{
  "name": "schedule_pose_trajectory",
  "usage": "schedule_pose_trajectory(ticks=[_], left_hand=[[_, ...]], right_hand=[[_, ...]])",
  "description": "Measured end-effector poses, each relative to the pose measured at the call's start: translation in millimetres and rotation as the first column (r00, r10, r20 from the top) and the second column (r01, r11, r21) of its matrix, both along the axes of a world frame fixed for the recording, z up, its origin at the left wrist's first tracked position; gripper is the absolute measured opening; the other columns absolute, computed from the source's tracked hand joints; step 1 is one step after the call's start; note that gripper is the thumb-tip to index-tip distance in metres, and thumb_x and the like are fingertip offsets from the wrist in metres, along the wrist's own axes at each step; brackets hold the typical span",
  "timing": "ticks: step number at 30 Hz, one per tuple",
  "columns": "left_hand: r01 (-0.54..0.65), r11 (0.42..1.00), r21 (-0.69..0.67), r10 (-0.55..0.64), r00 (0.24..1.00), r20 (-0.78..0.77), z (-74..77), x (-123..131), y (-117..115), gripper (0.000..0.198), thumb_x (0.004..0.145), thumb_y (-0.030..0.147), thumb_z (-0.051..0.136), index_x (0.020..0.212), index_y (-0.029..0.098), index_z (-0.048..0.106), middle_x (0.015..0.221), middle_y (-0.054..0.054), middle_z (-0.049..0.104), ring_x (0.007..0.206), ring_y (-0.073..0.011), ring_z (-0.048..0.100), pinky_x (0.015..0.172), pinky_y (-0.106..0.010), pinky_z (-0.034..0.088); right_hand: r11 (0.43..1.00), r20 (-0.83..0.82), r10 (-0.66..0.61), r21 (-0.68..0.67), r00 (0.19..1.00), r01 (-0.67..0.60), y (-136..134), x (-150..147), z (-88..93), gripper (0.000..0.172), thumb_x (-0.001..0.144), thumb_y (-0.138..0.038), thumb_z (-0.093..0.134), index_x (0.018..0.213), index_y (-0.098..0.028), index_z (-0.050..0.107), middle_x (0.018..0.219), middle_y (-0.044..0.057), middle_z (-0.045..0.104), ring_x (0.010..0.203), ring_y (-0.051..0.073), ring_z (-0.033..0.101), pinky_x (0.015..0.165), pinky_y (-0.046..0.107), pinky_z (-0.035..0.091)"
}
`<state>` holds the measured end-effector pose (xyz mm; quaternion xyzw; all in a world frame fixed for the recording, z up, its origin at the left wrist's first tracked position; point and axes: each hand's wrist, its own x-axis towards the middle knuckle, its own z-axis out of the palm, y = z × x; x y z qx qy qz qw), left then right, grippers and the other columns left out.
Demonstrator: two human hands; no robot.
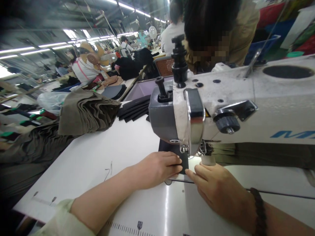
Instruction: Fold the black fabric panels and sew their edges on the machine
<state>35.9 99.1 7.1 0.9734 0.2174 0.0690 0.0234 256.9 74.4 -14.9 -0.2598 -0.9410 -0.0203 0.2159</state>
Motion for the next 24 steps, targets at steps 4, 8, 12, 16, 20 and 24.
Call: schedule_pose_trajectory(ticks=[4, 8, 12, 16, 20, 24], left_hand=[[0.013, 0.998, -0.058, -0.012, 1.0, 0.021, -0.9, 0.0, 5.5, 0.021, 0.094, 0.023, 0.045, 0.093, 0.011, 0.062, 0.099, -0.01, 0.062, 0.098, -0.0182, 0.058, 0.088, -0.027, 0.048], [-0.023, 0.995, -0.095, 0.025, 1.0, 0.017, 1.1, 0.3, 10.6, 0.021, 0.093, 0.022, 0.047, 0.097, 0.008, 0.062, 0.102, -0.01, 0.062, 0.098, -0.0199, 0.058, 0.092, -0.029, 0.046], [-0.079, 0.99, -0.121, 0.081, 0.997, 0.013, 0.9, 1.5, 17.1, 0.02, 0.092, 0.021, 0.048, 0.099, 0.009, 0.063, 0.104, -0.008, 0.062, 0.102, -0.0201, 0.056, 0.093, -0.029, 0.046], [-0.122, 0.988, -0.099, 0.127, 0.99, 0.053, -4.3, 1.9, 24.4, 0.017, 0.091, 0.021, 0.052, 0.098, 0.01, 0.064, 0.108, -0.007, 0.062, 0.102, -0.0199, 0.058, 0.091, -0.028, 0.047], [-0.166, 0.982, -0.087, 0.171, 0.984, 0.056, -7.0, 2.3, 29.6, 0.018, 0.09, 0.022, 0.053, 0.098, 0.01, 0.064, 0.109, -0.008, 0.063, 0.103, -0.0201, 0.058, 0.09, -0.028, 0.048], [-0.185, 0.98, -0.078, 0.19, 0.98, 0.065, -7.5, 2.8, 32.1, 0.017, 0.089, 0.021, 0.055, 0.098, 0.01, 0.064, 0.106, -0.008, 0.063, 0.104, -0.0203, 0.058, 0.089, -0.027, 0.048]], right_hand=[[1.0, 0.002, -0.028, 0.008, 1.0, 0.028, 1.3, 0.4, -1.2, 0.029, 0.087, -0.01, 0.035, 0.098, -0.013, 0.061, 0.068, 0.003, 0.056, 0.058, 0.013, 0.052, 0.053, 0.027, 0.04], [0.997, 0.008, -0.081, 0.009, 0.997, 0.081, 5.9, 0.2, -4.0, 0.032, 0.086, -0.009, 0.035, 0.105, -0.012, 0.061, 0.074, 0.005, 0.06, 0.063, 0.014, 0.056, 0.056, 0.026, 0.045], [0.987, -0.023, -0.16, 0.006, 0.987, 0.16, 11.0, -1.6, -8.2, 0.034, 0.085, -0.009, 0.036, 0.106, -0.012, 0.062, 0.08, 0.007, 0.063, 0.071, 0.016, 0.059, 0.062, 0.027, 0.049], [0.977, -0.025, -0.215, -0.009, 0.976, 0.215, 13.4, -2.8, -9.5, 0.036, 0.085, -0.009, 0.035, 0.108, -0.013, 0.062, 0.087, 0.008, 0.065, 0.073, 0.016, 0.061, 0.065, 0.029, 0.052], [0.973, -0.02, -0.23, 0.002, 0.973, 0.23, 13.2, -4.0, -7.2, 0.037, 0.084, -0.009, 0.034, 0.106, -0.012, 0.063, 0.086, 0.009, 0.065, 0.07, 0.016, 0.062, 0.06, 0.027, 0.052], [0.973, -0.027, -0.23, 0.012, 0.973, 0.231, 12.1, -4.3, -5.7, 0.038, 0.084, -0.009, 0.033, 0.106, -0.012, 0.064, 0.087, 0.01, 0.066, 0.07, 0.016, 0.062, 0.06, 0.027, 0.053]])
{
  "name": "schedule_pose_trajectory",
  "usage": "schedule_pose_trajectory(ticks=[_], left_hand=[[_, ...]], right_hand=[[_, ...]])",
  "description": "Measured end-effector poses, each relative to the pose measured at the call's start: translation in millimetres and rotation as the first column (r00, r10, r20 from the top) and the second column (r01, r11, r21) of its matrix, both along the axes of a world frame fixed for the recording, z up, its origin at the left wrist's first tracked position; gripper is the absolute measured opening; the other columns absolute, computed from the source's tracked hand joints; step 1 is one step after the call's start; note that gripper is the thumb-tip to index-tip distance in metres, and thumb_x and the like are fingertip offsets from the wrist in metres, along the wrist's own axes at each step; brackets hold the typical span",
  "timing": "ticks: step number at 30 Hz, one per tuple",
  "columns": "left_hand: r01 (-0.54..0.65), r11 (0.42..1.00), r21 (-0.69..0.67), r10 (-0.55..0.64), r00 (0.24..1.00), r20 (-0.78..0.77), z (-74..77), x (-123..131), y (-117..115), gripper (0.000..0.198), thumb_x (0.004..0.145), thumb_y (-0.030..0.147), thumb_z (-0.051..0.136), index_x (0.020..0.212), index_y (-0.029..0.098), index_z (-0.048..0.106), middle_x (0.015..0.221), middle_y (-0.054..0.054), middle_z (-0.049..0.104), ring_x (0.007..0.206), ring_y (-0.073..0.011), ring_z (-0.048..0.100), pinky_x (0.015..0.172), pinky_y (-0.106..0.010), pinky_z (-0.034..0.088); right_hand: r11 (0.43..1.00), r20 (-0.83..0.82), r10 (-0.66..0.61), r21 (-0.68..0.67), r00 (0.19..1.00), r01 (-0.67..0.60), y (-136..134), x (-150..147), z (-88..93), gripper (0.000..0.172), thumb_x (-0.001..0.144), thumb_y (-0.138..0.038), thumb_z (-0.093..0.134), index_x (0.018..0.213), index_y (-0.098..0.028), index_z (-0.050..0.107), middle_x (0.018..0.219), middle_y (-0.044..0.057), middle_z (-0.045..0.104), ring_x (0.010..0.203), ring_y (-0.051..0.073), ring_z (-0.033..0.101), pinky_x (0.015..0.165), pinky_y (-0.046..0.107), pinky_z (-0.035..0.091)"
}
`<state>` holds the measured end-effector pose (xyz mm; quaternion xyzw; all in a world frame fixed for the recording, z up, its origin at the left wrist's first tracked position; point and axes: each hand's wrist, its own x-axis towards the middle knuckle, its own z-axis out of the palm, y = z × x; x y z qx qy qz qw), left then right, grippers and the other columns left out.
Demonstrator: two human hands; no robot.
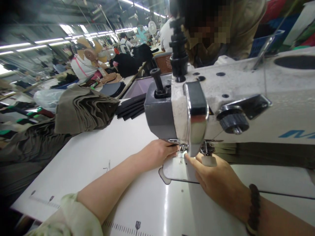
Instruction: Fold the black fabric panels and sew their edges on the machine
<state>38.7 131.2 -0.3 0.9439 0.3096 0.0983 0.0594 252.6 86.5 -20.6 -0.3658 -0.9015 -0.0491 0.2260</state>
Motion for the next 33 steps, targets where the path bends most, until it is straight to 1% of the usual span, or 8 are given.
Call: schedule_pose_trajectory(ticks=[7, 14, 16, 19, 22, 25, 28, 33], left_hand=[[-0.017, 1.0, 0.009, 0.017, 1.0, 0.003, -1.1, 0.0, -0.3, 0.015, 0.089, 0.022, 0.055, 0.096, 0.012, 0.065, 0.104, -0.006, 0.064, 0.102, -0.0198, 0.059, 0.088, -0.026, 0.048], [-0.018, 1.0, 0.014, 0.018, 1.0, 0.002, -0.5, -0.3, 2.2, 0.018, 0.09, 0.023, 0.054, 0.099, 0.011, 0.064, 0.104, -0.007, 0.063, 0.101, -0.0194, 0.058, 0.088, -0.027, 0.048], [-0.032, 0.999, -0.002, 0.032, 0.999, -0.04, 4.5, 0.7, -3.5, 0.02, 0.09, 0.024, 0.053, 0.101, 0.011, 0.063, 0.105, -0.008, 0.063, 0.099, -0.0202, 0.058, 0.086, -0.029, 0.049], [-0.057, 0.998, -0.038, 0.052, 0.99, -0.131, 15.7, 5.4, -23.4, 0.024, 0.092, 0.029, 0.049, 0.098, 0.01, 0.063, 0.099, -0.009, 0.063, 0.09, -0.0217, 0.059, 0.08, -0.033, 0.051], [0.019, 0.998, -0.058, -0.029, 0.982, -0.184, 24.6, 11.9, -48.5, 0.028, 0.093, 0.031, 0.047, 0.089, 0.009, 0.064, 0.091, -0.009, 0.063, 0.084, -0.0209, 0.057, 0.076, -0.032, 0.051], [0.095, 0.993, -0.065, -0.107, 0.973, -0.203, 27.1, 16.3, -63.4, 0.026, 0.093, 0.028, 0.048, 0.088, 0.008, 0.063, 0.093, -0.01, 0.061, 0.09, -0.0212, 0.055, 0.079, -0.031, 0.05], [0.1, 0.993, -0.069, -0.112, 0.973, -0.2, 26.1, 16.7, -65.6, 0.023, 0.093, 0.025, 0.047, 0.088, 0.008, 0.062, 0.096, -0.011, 0.06, 0.09, -0.0213, 0.054, 0.077, -0.031, 0.051], [0.154, 0.983, -0.096, -0.17, 0.966, -0.194, 28.7, 15.8, -64.3, 0.018, 0.09, 0.013, 0.045, 0.087, 0.007, 0.061, 0.092, -0.012, 0.06, 0.087, -0.0203, 0.055, 0.076, -0.03, 0.051]], right_hand=[[1.0, 0.018, 0.003, 0.015, 1.0, -0.003, 0.6, -1.1, 0.9, 0.039, 0.081, -0.007, 0.034, 0.105, -0.012, 0.064, 0.087, 0.009, 0.066, 0.071, 0.016, 0.063, 0.061, 0.026, 0.053], [0.999, -0.001, -0.003, -0.032, 1.0, 0.003, 1.4, 0.6, -4.0, 0.039, 0.083, -0.008, 0.034, 0.109, -0.013, 0.062, 0.086, 0.008, 0.066, 0.072, 0.016, 0.062, 0.062, 0.027, 0.053], [0.999, -0.011, -0.006, -0.046, 1.0, 0.005, 1.2, 2.4, -5.9, 0.039, 0.083, -0.009, 0.035, 0.11, -0.014, 0.062, 0.089, 0.008, 0.066, 0.075, 0.017, 0.063, 0.065, 0.029, 0.053], [0.998, -0.045, 0.005, -0.057, 0.999, -0.007, -0.1, 4.6, -5.2, 0.037, 0.083, -0.01, 0.036, 0.108, -0.015, 0.062, 0.089, 0.008, 0.066, 0.075, 0.017, 0.062, 0.067, 0.029, 0.052], [0.996, -0.087, 0.059, -0.069, 0.995, -0.065, -2.6, 5.1, 0.5, 0.034, 0.083, -0.009, 0.036, 0.104, -0.014, 0.062, 0.084, 0.008, 0.065, 0.07, 0.015, 0.06, 0.063, 0.026, 0.05], [0.981, -0.077, 0.176, -0.07, 0.981, -0.181, -6.6, 5.2, 7.7, 0.03, 0.083, -0.008, 0.036, 0.095, -0.015, 0.062, 0.073, 0.004, 0.061, 0.063, 0.014, 0.056, 0.056, 0.025, 0.045], [0.963, -0.047, 0.259, -0.068, 0.965, -0.261, -11.9, 6.0, 12.7, 0.027, 0.084, -0.009, 0.035, 0.086, -0.017, 0.061, 0.067, 0.002, 0.057, 0.059, 0.014, 0.051, 0.052, 0.027, 0.039], [0.953, -0.044, 0.295, -0.058, 0.955, -0.297, -19.3, 5.3, 17.0, 0.031, 0.086, -0.008, 0.032, 0.078, -0.018, 0.061, 0.065, 0.002, 0.054, 0.059, 0.014, 0.048, 0.058, 0.029, 0.037]])
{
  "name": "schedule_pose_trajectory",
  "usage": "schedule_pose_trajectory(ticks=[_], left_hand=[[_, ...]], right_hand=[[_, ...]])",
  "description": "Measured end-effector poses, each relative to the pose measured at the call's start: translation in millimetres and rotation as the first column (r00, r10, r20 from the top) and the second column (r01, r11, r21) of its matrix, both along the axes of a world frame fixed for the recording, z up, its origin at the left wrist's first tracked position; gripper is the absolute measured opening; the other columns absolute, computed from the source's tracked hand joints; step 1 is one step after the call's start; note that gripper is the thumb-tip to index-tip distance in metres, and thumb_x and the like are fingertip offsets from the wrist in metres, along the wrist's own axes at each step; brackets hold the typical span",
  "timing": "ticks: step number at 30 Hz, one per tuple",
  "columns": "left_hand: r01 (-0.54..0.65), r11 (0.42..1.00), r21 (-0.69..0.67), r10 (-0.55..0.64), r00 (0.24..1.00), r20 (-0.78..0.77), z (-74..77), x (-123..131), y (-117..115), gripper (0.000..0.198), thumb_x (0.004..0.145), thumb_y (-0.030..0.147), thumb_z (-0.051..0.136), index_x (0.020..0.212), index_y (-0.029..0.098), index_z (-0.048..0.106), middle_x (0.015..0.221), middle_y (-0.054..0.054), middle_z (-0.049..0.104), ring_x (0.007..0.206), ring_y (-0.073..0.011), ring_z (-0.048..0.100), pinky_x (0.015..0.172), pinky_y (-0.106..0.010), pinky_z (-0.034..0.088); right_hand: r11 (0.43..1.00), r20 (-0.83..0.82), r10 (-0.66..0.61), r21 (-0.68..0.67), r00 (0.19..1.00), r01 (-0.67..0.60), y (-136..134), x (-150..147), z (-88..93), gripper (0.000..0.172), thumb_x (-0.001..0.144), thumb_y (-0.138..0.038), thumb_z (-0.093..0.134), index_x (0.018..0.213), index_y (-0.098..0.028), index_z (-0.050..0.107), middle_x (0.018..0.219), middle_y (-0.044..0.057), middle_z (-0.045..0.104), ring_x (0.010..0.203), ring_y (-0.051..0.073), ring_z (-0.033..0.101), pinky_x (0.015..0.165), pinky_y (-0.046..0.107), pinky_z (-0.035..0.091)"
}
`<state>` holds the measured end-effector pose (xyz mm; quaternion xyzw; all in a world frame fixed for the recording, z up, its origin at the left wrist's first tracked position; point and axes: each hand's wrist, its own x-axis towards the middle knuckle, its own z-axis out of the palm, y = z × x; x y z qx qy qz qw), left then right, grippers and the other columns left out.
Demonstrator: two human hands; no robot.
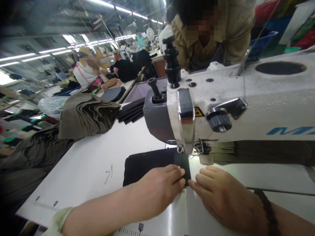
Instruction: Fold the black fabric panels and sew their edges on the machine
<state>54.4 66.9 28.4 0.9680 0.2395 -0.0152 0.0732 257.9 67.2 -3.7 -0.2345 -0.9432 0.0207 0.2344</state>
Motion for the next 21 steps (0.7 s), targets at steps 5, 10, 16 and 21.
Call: schedule_pose_trajectory(ticks=[5, 10, 16, 21], left_hand=[[-0.003, 1.0, -0.002, 0.003, 1.0, -0.02, 4.1, -0.5, 0.8, 0.017, 0.087, 0.011, 0.047, 0.09, 0.005, 0.063, 0.1, -0.014, 0.061, 0.094, -0.022, 0.056, 0.083, -0.03, 0.05], [0.023, 0.997, 0.08, -0.021, 0.999, -0.027, 0.5, -2.4, 6.5, 0.017, 0.087, 0.011, 0.047, 0.091, 0.004, 0.063, 0.107, -0.016, 0.062, 0.102, -0.0224, 0.056, 0.093, -0.03, 0.046], [-0.008, 0.99, 0.141, 0.015, 0.999, -0.049, -5.0, -4.4, 17.4, 0.022, 0.09, 0.012, 0.043, 0.099, 0.003, 0.061, 0.109, -0.015, 0.061, 0.107, -0.0208, 0.054, 0.097, -0.028, 0.044], [-0.076, 0.993, 0.094, 0.074, 0.997, 0.023, -10.4, -6.0, 28.0, 0.018, 0.089, 0.012, 0.046, 0.098, 0.005, 0.061, 0.108, -0.015, 0.061, 0.108, -0.0209, 0.054, 0.096, -0.029, 0.045]], right_hand=[[0.999, 0.023, -0.015, 0.033, 1.0, 0.014, -1.4, -3.7, 1.2, 0.036, 0.088, -0.007, 0.029, 0.077, -0.018, 0.061, 0.063, 0.002, 0.054, 0.057, 0.013, 0.047, 0.056, 0.029, 0.035], [0.998, 0.023, -0.055, 0.03, 0.998, 0.054, 2.1, -3.0, -3.2, 0.032, 0.088, -0.008, 0.031, 0.082, -0.017, 0.062, 0.065, 0.002, 0.055, 0.059, 0.013, 0.05, 0.055, 0.028, 0.037], [0.991, 0.054, -0.1, 0.096, 0.994, 0.095, 11.9, -2.0, -9.4, 0.032, 0.084, -0.008, 0.033, 0.095, -0.014, 0.062, 0.069, 0.004, 0.058, 0.059, 0.013, 0.054, 0.055, 0.027, 0.043], [0.977, 0.052, -0.191, 0.108, 0.98, 0.185, 16.6, -4.0, -14.2, 0.035, 0.082, -0.006, 0.035, 0.105, -0.012, 0.062, 0.078, 0.006, 0.063, 0.069, 0.015, 0.06, 0.061, 0.027, 0.049]])
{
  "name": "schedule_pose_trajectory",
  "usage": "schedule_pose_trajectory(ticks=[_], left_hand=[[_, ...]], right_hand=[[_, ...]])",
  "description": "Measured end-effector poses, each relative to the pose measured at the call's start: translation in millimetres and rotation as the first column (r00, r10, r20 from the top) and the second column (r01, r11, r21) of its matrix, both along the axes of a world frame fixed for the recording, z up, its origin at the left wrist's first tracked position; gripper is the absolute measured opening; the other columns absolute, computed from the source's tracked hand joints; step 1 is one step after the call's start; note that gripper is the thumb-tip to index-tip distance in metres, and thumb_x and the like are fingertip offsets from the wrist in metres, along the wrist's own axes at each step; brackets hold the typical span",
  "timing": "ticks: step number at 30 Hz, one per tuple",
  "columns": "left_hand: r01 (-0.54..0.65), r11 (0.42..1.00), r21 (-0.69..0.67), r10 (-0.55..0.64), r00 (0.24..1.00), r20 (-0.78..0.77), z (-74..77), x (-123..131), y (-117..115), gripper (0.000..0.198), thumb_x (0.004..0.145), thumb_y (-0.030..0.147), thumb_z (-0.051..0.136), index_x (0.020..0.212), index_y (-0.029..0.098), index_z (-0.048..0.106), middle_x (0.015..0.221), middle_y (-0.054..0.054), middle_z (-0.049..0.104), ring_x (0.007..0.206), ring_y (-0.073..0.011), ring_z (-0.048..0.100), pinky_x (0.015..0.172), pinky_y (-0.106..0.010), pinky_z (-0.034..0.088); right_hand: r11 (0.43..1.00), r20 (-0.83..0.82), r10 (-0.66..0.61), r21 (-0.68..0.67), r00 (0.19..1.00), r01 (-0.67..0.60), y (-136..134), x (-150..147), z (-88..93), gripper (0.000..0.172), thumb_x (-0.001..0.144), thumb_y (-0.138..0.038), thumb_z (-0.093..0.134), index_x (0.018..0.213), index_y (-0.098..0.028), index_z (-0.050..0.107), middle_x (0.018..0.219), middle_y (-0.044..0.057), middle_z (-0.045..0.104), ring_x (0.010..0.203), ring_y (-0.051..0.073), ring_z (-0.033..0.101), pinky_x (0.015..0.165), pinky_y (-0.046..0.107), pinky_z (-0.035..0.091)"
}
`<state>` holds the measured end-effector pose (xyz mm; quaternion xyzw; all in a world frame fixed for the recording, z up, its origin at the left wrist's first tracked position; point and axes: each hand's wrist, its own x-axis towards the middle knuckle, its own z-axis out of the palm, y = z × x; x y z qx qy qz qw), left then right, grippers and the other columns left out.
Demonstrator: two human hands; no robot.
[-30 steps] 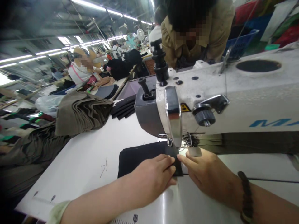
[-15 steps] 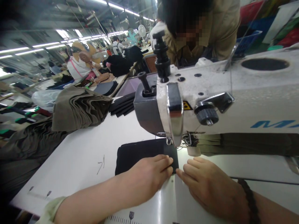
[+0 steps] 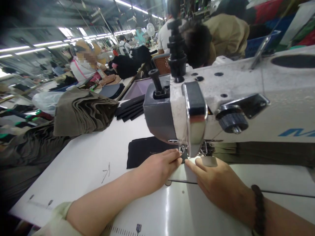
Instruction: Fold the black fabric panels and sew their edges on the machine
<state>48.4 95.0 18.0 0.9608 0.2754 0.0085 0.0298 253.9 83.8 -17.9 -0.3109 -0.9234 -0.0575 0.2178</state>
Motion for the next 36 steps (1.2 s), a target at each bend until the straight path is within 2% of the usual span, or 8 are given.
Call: schedule_pose_trajectory(ticks=[6, 13, 23, 25, 27, 30, 33, 36], left_hand=[[-0.051, 0.998, -0.029, 0.052, 0.998, 0.043, -6.4, 1.4, 10.7, 0.016, 0.089, 0.011, 0.048, 0.097, 0.004, 0.059, 0.102, -0.014, 0.06, 0.105, -0.0215, 0.055, 0.096, -0.029, 0.045], [-0.118, 0.993, -0.026, 0.12, 0.988, 0.101, -19.9, 0.7, 22.8, 0.014, 0.09, 0.011, 0.045, 0.095, 0.008, 0.058, 0.101, -0.011, 0.06, 0.099, -0.0195, 0.058, 0.088, -0.028, 0.05], [-0.116, 0.993, -0.034, 0.117, 0.992, 0.052, -14.8, 0.8, 22.0, 0.017, 0.091, 0.011, 0.044, 0.102, 0.008, 0.057, 0.104, -0.012, 0.06, 0.104, -0.0192, 0.057, 0.093, -0.028, 0.046], [-0.135, 0.991, -0.015, 0.136, 0.991, 0.019, -14.3, 3.5, 22.5, 0.021, 0.091, 0.011, 0.045, 0.109, 0.008, 0.055, 0.111, -0.014, 0.059, 0.111, -0.0212, 0.054, 0.097, -0.033, 0.044], [-0.214, 0.976, 0.026, 0.215, 0.976, -0.04, -12.6, 6.0, 21.9, 0.027, 0.091, 0.011, 0.044, 0.116, 0.006, 0.051, 0.12, -0.017, 0.056, 0.118, -0.0249, 0.05, 0.099, -0.04, 0.041], [-0.293, 0.952, 0.09, 0.305, 0.936, -0.173, -7.2, 4.5, 11.9, 0.033, 0.09, 0.007, 0.043, 0.122, 0.002, 0.047, 0.129, -0.024, 0.048, 0.123, -0.0295, 0.046, 0.097, -0.042, 0.043], [-0.189, 0.979, 0.071, 0.201, 0.945, -0.257, -3.1, -5.7, -15.4, 0.038, 0.089, 0.009, 0.043, 0.126, -0.001, 0.045, 0.134, -0.026, 0.043, 0.126, -0.0307, 0.043, 0.098, -0.041, 0.043], [-0.08, 0.997, 0.008, 0.08, 0.973, -0.215, -2.1, -19.2, -51.7, 0.04, 0.091, 0.013, 0.041, 0.129, 0.0, 0.043, 0.138, -0.023, 0.04, 0.128, -0.0307, 0.039, 0.101, -0.042, 0.04]], right_hand=[[0.994, -0.051, -0.109, -0.02, 0.993, 0.108, 3.0, -2.4, -2.9, 0.038, 0.082, -0.007, 0.033, 0.103, -0.013, 0.064, 0.087, 0.009, 0.066, 0.072, 0.015, 0.062, 0.063, 0.026, 0.053], [0.993, -0.033, -0.113, -0.05, 0.993, 0.111, 3.0, -1.3, -4.3, 0.039, 0.082, -0.008, 0.034, 0.106, -0.015, 0.064, 0.09, 0.009, 0.067, 0.073, 0.016, 0.063, 0.064, 0.027, 0.053], [0.99, -0.008, -0.121, -0.079, 0.993, 0.12, 2.6, 0.3, -6.9, 0.041, 0.079, -0.007, 0.036, 0.111, -0.015, 0.062, 0.091, 0.009, 0.067, 0.078, 0.017, 0.064, 0.068, 0.028, 0.053], [0.99, -0.014, -0.121, -0.078, 0.993, 0.119, 2.8, 0.1, -7.2, 0.041, 0.079, -0.007, 0.037, 0.111, -0.015, 0.062, 0.09, 0.009, 0.067, 0.078, 0.017, 0.063, 0.066, 0.028, 0.052], [0.989, -0.022, -0.122, -0.088, 0.992, 0.119, 2.9, 0.3, -5.7, 0.041, 0.079, -0.007, 0.037, 0.11, -0.014, 0.062, 0.089, 0.009, 0.067, 0.075, 0.018, 0.063, 0.064, 0.028, 0.052], [0.985, -0.03, -0.109, -0.139, 0.994, 0.104, 2.8, 3.8, -1.0, 0.038, 0.082, -0.009, 0.036, 0.106, -0.016, 0.064, 0.085, 0.007, 0.067, 0.071, 0.016, 0.063, 0.062, 0.026, 0.05], [0.98, -0.05, -0.083, -0.183, 0.995, 0.072, 3.3, 11.4, 2.6, 0.034, 0.085, -0.012, 0.036, 0.1, -0.018, 0.066, 0.081, 0.006, 0.067, 0.067, 0.013, 0.062, 0.061, 0.023, 0.049], [0.985, -0.096, -0.062, -0.164, 0.993, 0.046, 4.3, 18.1, 2.4, 0.031, 0.087, -0.013, 0.037, 0.098, -0.015, 0.067, 0.08, 0.007, 0.067, 0.068, 0.015, 0.063, 0.062, 0.025, 0.05]])
